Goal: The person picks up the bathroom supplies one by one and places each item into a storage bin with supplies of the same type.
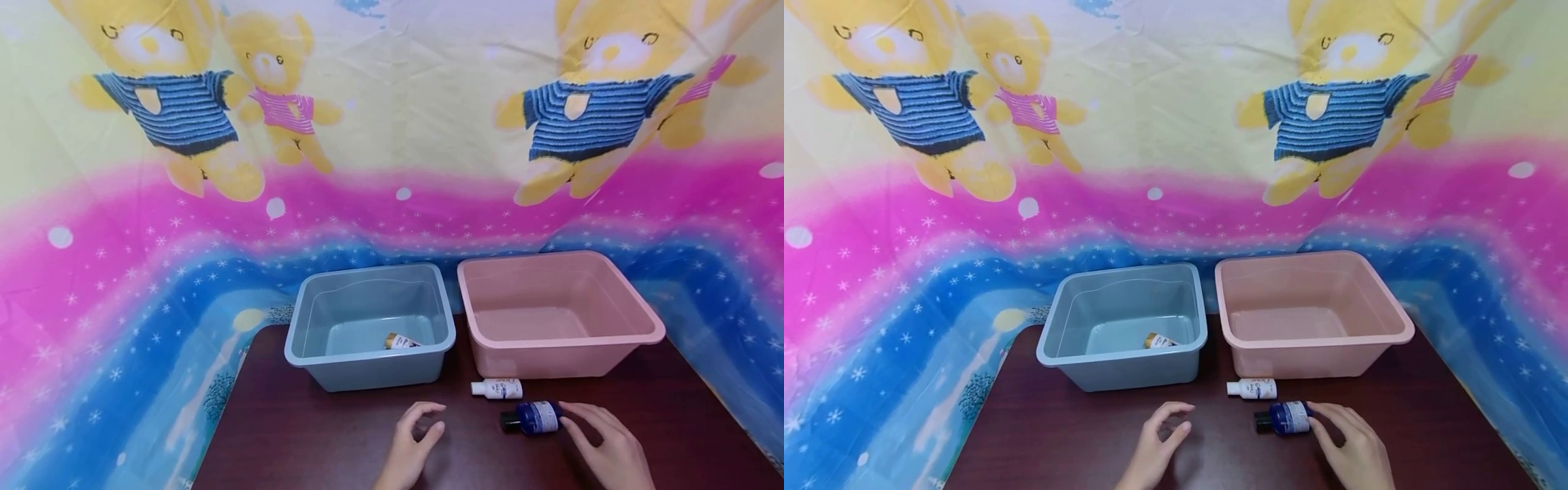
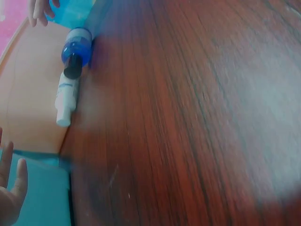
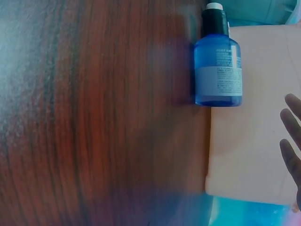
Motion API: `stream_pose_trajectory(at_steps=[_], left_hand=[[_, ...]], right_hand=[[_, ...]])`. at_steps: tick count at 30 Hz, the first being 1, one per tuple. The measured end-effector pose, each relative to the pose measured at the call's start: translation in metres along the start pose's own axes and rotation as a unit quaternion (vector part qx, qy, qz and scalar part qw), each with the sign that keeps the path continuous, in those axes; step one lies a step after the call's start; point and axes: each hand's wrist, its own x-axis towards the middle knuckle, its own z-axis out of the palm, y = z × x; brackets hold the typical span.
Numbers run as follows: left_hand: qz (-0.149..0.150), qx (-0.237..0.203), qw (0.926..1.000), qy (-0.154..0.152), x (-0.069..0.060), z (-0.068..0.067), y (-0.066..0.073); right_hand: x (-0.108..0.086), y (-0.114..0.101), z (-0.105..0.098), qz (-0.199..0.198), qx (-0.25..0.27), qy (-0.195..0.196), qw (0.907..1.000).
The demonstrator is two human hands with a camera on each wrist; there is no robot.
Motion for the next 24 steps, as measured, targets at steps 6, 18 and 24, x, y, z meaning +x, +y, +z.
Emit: stream_pose_trajectory(at_steps=[6, 18, 24], left_hand=[[0.038, 0.028, 0.9989, 0.003, 0.004, 0.012, -0.004], [0.033, 0.045, 0.9981, 0.025, 0.021, 0.032, 0.014], [0.037, 0.039, 0.9978, 0.039, 0.031, 0.040, 0.021]], right_hand=[[-0.004, 0.006, 0.000, 0.015, -0.001, -0.001, 0.9999], [-0.008, 0.014, -0.004, 0.032, -0.007, 0.016, 0.9993], [-0.006, 0.011, -0.008, 0.056, -0.019, 0.016, 0.9981]])
